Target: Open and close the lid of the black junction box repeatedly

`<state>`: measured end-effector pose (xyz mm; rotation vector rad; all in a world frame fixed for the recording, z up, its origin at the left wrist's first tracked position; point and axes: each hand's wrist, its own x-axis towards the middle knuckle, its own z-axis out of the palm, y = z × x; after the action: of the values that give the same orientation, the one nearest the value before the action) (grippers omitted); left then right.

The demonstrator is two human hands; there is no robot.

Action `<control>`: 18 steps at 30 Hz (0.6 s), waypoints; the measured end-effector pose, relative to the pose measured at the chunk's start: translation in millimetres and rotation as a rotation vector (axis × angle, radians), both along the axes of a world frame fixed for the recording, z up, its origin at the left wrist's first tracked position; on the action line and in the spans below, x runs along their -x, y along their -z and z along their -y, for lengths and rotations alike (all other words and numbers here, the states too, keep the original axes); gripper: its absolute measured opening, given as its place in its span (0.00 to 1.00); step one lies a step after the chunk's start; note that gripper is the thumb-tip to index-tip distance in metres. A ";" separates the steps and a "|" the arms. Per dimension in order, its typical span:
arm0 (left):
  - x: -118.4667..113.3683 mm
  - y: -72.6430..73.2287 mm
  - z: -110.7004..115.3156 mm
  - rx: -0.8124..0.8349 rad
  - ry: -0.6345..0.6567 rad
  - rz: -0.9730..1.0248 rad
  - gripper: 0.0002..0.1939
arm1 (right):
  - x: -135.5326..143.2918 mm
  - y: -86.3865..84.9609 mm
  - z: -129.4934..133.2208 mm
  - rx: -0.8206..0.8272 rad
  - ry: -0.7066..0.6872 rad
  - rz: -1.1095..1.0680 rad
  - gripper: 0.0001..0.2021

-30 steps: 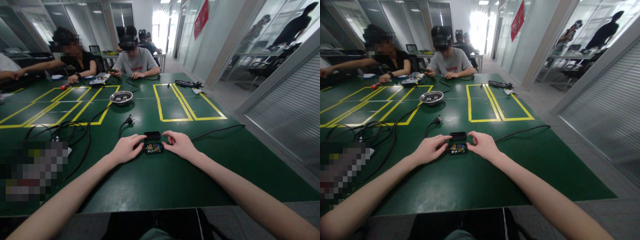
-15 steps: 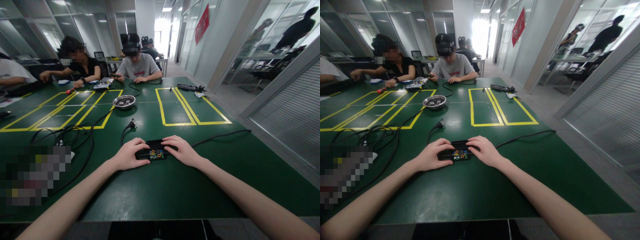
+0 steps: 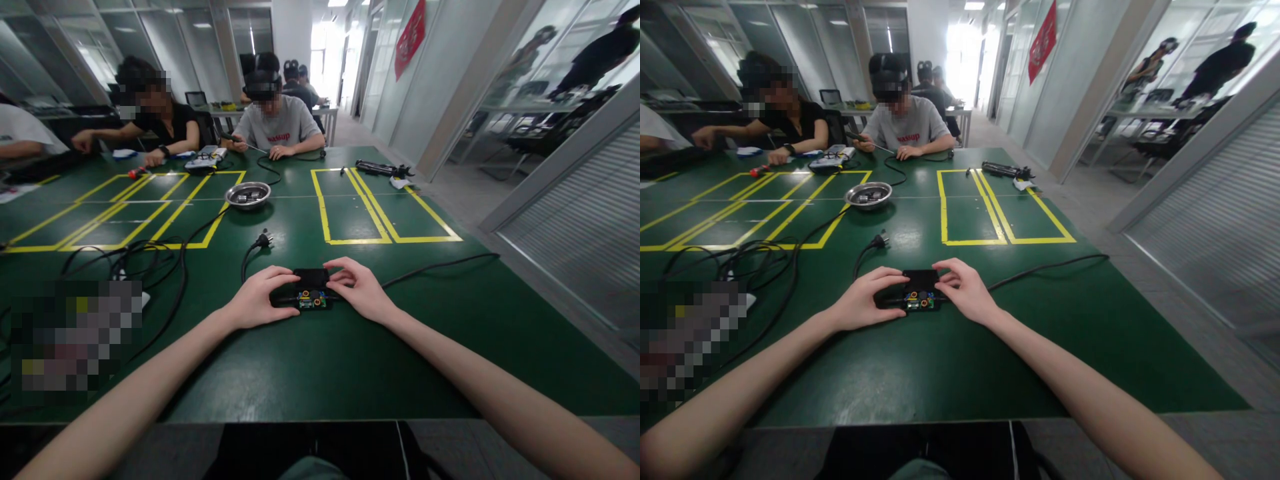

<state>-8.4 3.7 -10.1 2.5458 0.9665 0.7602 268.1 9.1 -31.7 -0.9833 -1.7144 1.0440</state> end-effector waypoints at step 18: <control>1.4 0.5 -2.9 -0.053 0.038 0.025 0.20 | 0.0 -1.3 -1.0 0.013 0.008 -0.007 0.11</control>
<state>-9.8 6.6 -10.6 2.5854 0.8984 0.8152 268.1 10.1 -30.4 -0.9931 -1.6990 1.0535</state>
